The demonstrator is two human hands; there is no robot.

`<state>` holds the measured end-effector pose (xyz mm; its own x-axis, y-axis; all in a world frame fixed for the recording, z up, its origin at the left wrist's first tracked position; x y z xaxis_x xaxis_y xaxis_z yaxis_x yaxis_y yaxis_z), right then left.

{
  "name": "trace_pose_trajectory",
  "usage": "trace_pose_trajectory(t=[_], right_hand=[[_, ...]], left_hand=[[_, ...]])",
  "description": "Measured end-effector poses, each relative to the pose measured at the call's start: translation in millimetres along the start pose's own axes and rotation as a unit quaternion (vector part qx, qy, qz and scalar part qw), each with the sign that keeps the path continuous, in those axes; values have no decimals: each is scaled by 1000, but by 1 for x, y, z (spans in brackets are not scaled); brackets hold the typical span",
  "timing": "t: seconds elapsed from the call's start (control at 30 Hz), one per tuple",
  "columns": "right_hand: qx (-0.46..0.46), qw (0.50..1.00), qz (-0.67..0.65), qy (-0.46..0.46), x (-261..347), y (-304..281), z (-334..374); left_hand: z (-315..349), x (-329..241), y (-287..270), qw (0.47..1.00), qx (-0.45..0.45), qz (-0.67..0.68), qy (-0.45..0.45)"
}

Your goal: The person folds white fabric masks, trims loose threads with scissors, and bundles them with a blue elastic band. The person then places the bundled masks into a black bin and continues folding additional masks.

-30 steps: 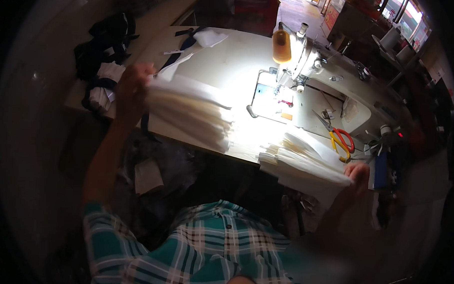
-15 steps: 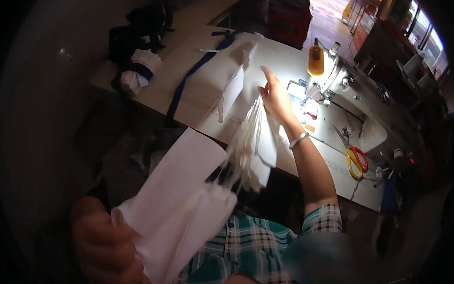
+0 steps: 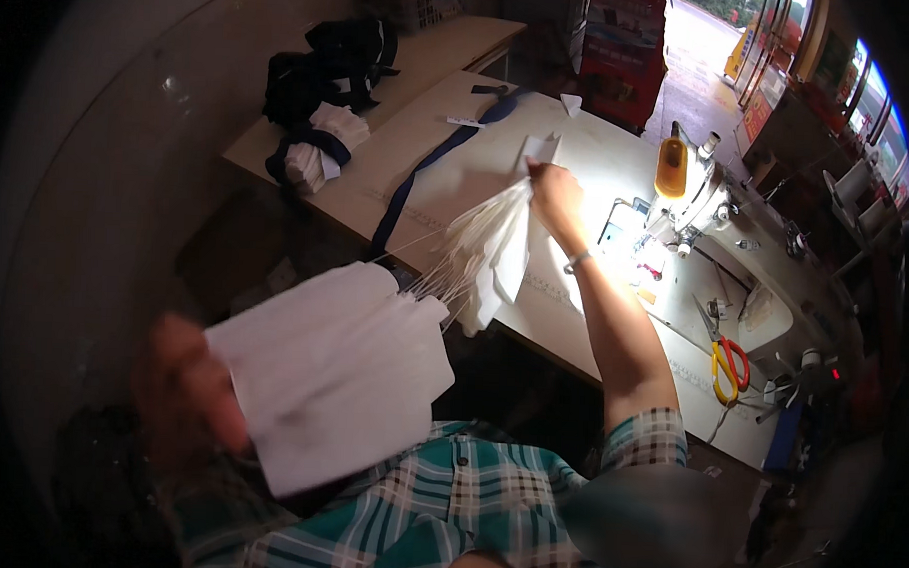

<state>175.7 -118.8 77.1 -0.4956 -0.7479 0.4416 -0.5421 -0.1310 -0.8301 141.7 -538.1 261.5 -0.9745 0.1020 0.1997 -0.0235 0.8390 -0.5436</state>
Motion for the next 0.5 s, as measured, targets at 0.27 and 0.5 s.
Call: trace_pose_trajectory(t=[0.27, 0.5], right_hand=[[-169, 970, -109, -135, 17, -58, 118], [-202, 924, -152, -288, 63, -88, 174]], left_hand=[[73, 94, 172, 726, 211, 552, -352], [161, 196, 332, 593, 244, 478, -601]])
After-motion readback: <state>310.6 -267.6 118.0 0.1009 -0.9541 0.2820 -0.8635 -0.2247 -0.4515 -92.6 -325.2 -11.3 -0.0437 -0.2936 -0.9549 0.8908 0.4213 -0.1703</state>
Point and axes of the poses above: each hand's wrist, its own z-axis away from the middle knuckle, its own y-axis out of the palm, x = y × z, the point moved 4 cm from there along -z, towards the middle knuckle, and after that the axes turned 7 degrees about -y, right-handed, at the moved point
